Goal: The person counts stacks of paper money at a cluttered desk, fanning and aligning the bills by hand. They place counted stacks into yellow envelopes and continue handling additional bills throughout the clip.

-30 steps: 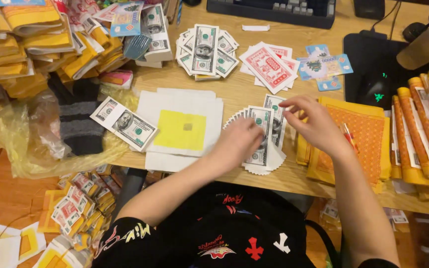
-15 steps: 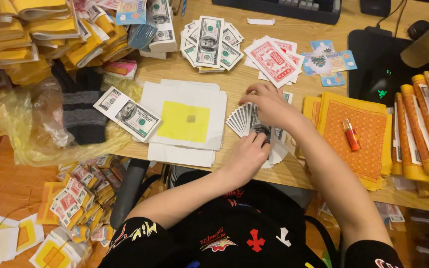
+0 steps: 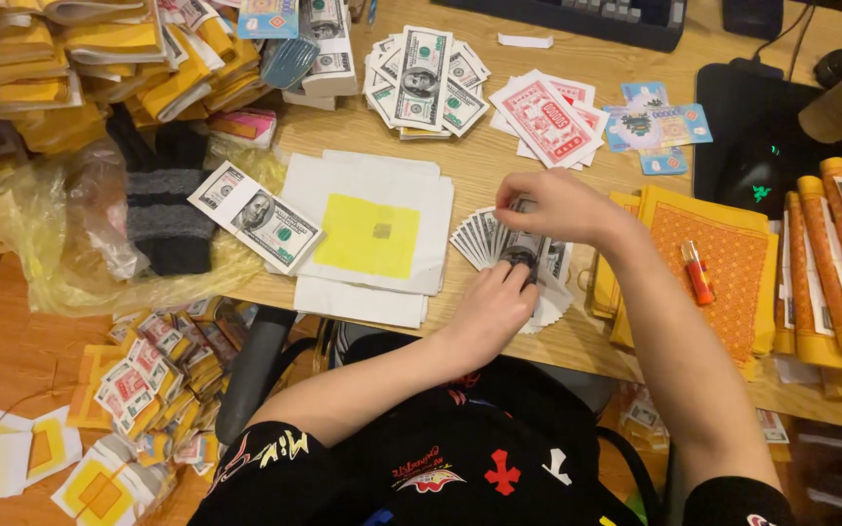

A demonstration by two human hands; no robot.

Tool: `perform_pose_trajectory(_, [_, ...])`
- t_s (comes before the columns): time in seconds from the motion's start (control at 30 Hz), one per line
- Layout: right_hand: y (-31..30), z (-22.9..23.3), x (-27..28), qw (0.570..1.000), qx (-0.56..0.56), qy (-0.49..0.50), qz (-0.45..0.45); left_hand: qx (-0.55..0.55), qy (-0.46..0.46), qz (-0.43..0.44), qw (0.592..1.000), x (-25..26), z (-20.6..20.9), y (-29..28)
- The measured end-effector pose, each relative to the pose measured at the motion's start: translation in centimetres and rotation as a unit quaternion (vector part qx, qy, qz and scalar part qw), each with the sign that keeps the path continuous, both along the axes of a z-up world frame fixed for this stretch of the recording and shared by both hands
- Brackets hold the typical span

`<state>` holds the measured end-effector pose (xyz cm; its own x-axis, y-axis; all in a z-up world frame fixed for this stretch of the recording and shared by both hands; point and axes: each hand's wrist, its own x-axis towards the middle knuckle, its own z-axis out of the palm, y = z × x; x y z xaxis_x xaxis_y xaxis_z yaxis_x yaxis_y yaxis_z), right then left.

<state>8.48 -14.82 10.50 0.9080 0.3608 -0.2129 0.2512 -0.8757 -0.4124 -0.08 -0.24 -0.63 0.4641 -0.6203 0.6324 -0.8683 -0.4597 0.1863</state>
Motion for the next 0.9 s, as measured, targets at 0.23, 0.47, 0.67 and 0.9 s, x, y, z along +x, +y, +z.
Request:
perform_pose_trajectory(0.23, [1.6, -0.7, 1.4, 0.996, -0.002, 0.083, -0.03, 0.002, -0.011, 0.011, 1.0, -0.3, 0.1, 0.0])
perform_pose_trajectory(0.47, [3.1, -0.8, 1.6, 0.991, -0.078, 0.106, -0.003, -0.009, -0.023, 0.025, 0.999, -0.3, -0.8, -0.6])
perform_pose_trajectory(0.67, [3.4, 0.3, 1.2, 0.991, -0.097, 0.089, -0.012, -0.006, -0.019, 0.024, 1.0, -0.4, -0.1, -0.3])
perform_pose_trajectory(0.9, [2.1, -0.8, 2.2, 0.995, -0.086, 0.027, 0.044, -0.015, -0.019, 0.02, 1.0, -0.5, -0.8, -0.6])
